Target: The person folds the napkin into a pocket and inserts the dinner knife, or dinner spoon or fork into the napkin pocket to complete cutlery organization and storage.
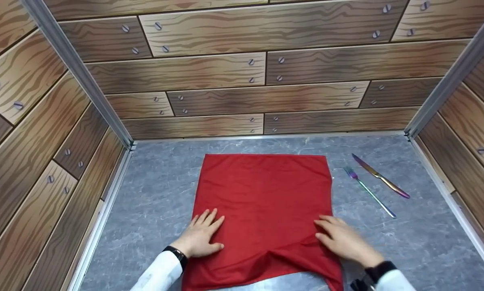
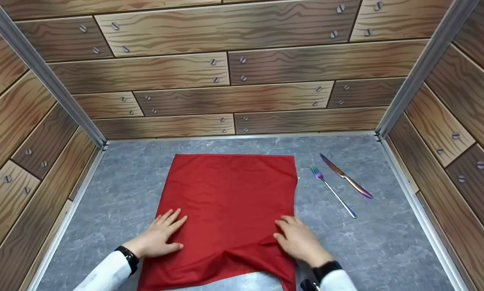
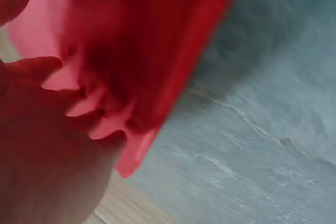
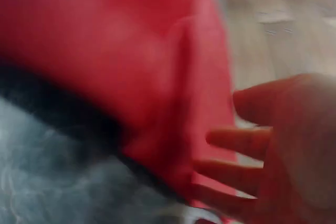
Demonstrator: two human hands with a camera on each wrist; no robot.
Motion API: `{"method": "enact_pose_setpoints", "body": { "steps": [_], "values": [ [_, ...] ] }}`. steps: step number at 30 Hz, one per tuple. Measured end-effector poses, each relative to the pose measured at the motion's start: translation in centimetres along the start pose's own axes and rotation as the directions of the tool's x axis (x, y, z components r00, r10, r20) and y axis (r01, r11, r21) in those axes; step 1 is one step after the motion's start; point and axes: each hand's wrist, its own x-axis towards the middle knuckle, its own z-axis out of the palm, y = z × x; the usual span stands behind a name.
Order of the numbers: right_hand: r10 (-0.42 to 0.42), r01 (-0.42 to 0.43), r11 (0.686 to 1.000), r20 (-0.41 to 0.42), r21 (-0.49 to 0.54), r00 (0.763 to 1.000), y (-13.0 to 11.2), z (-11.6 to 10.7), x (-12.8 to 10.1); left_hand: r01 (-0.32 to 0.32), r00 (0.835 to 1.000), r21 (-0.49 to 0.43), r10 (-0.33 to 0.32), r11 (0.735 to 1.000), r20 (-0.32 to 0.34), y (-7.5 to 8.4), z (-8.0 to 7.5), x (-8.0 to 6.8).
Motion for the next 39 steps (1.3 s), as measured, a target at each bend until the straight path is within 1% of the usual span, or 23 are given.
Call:
{"method": "enact_pose_setpoints", "body": {
  "steps": [3,8,11,14,17,19,20,21,22,23,24,25,26,28,29,31,32,33,34,35,37,38,39],
  "values": [
    [0.008,-0.006,0.997,0.024,-0.072,1.000,0.3,1.0,1.3,0.042,0.999,0.000,-0.042,0.999,0.029,-0.2,0.0,0.5],
    [0.005,-0.005,0.995,0.003,-0.101,1.000,1.0,1.3,3.2,0.056,0.998,-0.007,-0.055,0.998,0.022,-0.3,-0.1,1.4],
    [0.067,-0.067,0.994,-0.011,-0.085,0.998,1.4,1.4,3.6,0.050,0.999,-0.019,-0.049,0.999,0.016,-0.4,-0.2,1.6],
    [0.135,-0.136,0.990,-0.051,-0.032,0.990,1.7,1.5,3.6,0.047,0.999,-0.023,-0.046,0.999,0.020,-0.4,-0.3,1.7],
    [0.138,-0.131,0.990,-0.150,0.055,0.979,2.0,1.8,3.7,0.044,0.999,-0.013,-0.044,0.999,0.025,-0.4,-0.5,1.9],
    [0.146,-0.112,0.981,-0.217,0.159,0.965,2.0,1.7,3.9,0.043,0.999,-0.001,-0.043,0.999,0.027,-0.4,-0.6,1.9],
    [0.169,-0.113,0.967,-0.239,0.229,0.956,2.0,1.5,4.2,0.043,0.999,0.001,-0.043,0.999,0.028,-0.4,-0.6,1.9],
    [0.206,-0.125,0.944,-0.247,0.306,0.947,2.0,1.2,4.4,0.042,0.999,0.004,-0.042,0.999,0.028,-0.4,-0.7,2.0],
    [0.256,-0.150,0.907,-0.232,0.393,0.938,1.9,0.9,4.7,0.042,0.999,0.006,-0.042,0.999,0.029,-0.4,-0.6,2.0],
    [0.310,-0.182,0.855,-0.197,0.486,0.930,1.8,0.5,5.0,0.043,0.999,0.005,-0.043,0.999,0.029,-0.4,-0.6,2.0],
    [0.360,-0.221,0.789,-0.140,0.573,0.922,1.7,0.0,5.3,0.044,0.999,0.006,-0.044,0.999,0.030,-0.4,-0.6,2.0],
    [0.400,-0.270,0.716,-0.061,0.644,0.914,1.6,-0.5,5.6,0.044,0.999,0.004,-0.044,0.999,0.030,-0.5,-0.5,2.1],
    [0.432,-0.321,0.644,0.016,0.694,0.902,1.7,-1.0,5.8,0.044,0.999,0.001,-0.044,0.999,0.029,-0.5,-0.5,2.1],
    [0.457,-0.405,0.512,0.159,0.758,0.875,2.0,-1.6,6.1,0.044,0.999,-0.004,-0.043,0.999,0.029,-0.5,-0.4,2.1],
    [0.456,-0.437,0.462,0.216,0.771,0.863,2.3,-1.8,6.1,0.043,0.999,-0.005,-0.043,0.999,0.029,-0.5,-0.3,2.1],
    [0.445,-0.463,0.408,0.271,0.787,0.853,2.9,-2.1,6.0,0.040,0.999,-0.003,-0.040,0.999,0.031,-0.5,-0.3,2.1],
    [0.443,-0.458,0.399,0.271,0.794,0.855,3.1,-2.1,5.9,0.038,0.999,-0.001,-0.038,0.999,0.030,-0.5,-0.3,2.1],
    [0.440,-0.444,0.400,0.257,0.802,0.860,3.4,-2.1,5.8,0.037,0.999,0.001,-0.037,0.999,0.031,-0.6,-0.2,2.1],
    [0.441,-0.428,0.420,0.232,0.800,0.867,3.6,-2.2,5.7,0.037,0.999,0.003,-0.037,0.999,0.031,-0.6,-0.2,2.1],
    [0.440,-0.408,0.453,0.200,0.792,0.876,3.7,-2.3,5.5,0.038,0.999,0.005,-0.038,0.999,0.032,-0.6,-0.3,2.1],
    [0.447,-0.376,0.535,0.124,0.757,0.886,4.0,-2.3,5.2,0.041,0.999,0.004,-0.041,0.999,0.031,-0.7,-0.3,2.1],
    [0.453,-0.358,0.587,0.073,0.726,0.889,4.1,-2.2,5.1,0.042,0.999,0.002,-0.042,0.999,0.030,-0.7,-0.3,2.1],
    [0.457,-0.338,0.648,0.007,0.682,0.889,4.2,-2.2,5.0,0.042,0.999,-0.001,-0.042,0.999,0.028,-0.8,-0.3,2.1]
  ]
}}
